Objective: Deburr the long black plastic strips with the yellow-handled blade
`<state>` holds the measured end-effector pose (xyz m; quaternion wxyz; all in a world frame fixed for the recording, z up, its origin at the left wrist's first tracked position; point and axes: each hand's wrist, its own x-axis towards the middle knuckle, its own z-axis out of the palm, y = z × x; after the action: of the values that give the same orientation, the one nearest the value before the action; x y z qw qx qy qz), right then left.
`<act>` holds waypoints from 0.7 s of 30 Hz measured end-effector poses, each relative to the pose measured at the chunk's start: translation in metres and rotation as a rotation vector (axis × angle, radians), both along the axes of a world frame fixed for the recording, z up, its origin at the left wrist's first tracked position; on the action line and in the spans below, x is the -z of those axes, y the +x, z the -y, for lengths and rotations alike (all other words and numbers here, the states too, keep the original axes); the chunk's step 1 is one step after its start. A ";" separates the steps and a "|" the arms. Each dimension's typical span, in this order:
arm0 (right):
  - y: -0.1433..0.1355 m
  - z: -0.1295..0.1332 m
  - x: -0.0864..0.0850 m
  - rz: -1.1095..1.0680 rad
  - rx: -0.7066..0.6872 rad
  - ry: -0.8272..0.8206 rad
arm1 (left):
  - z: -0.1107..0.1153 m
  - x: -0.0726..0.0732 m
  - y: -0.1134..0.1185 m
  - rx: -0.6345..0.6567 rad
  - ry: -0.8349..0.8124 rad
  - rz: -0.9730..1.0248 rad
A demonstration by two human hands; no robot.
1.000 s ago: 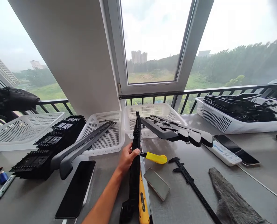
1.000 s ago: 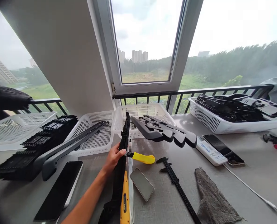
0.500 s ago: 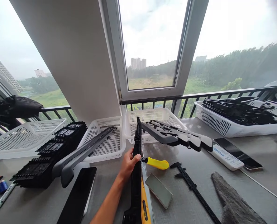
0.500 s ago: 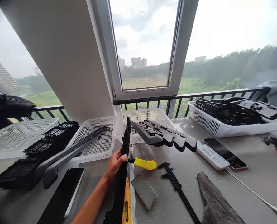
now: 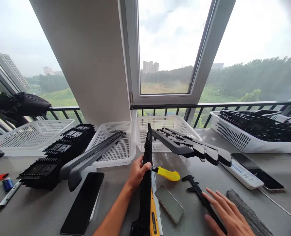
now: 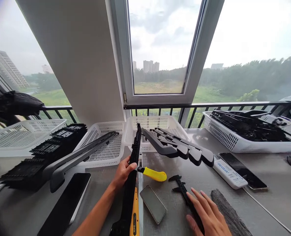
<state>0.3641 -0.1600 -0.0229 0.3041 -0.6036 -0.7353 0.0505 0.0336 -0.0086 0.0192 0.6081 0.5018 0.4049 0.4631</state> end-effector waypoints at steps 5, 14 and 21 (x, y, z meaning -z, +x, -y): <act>0.002 -0.029 0.054 0.144 0.062 0.041 | 0.002 -0.001 0.000 0.012 -0.009 0.010; -0.125 -0.119 -0.074 -0.085 -0.341 -0.025 | 0.003 -0.005 0.002 0.010 0.007 0.032; -0.134 -0.134 -0.064 -0.185 -0.486 0.074 | 0.003 -0.002 0.005 -0.039 0.067 0.073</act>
<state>0.2300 -0.0260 0.0410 0.3710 -0.3903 -0.8291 0.1501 0.0386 -0.0111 0.0208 0.5962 0.4968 0.3763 0.5061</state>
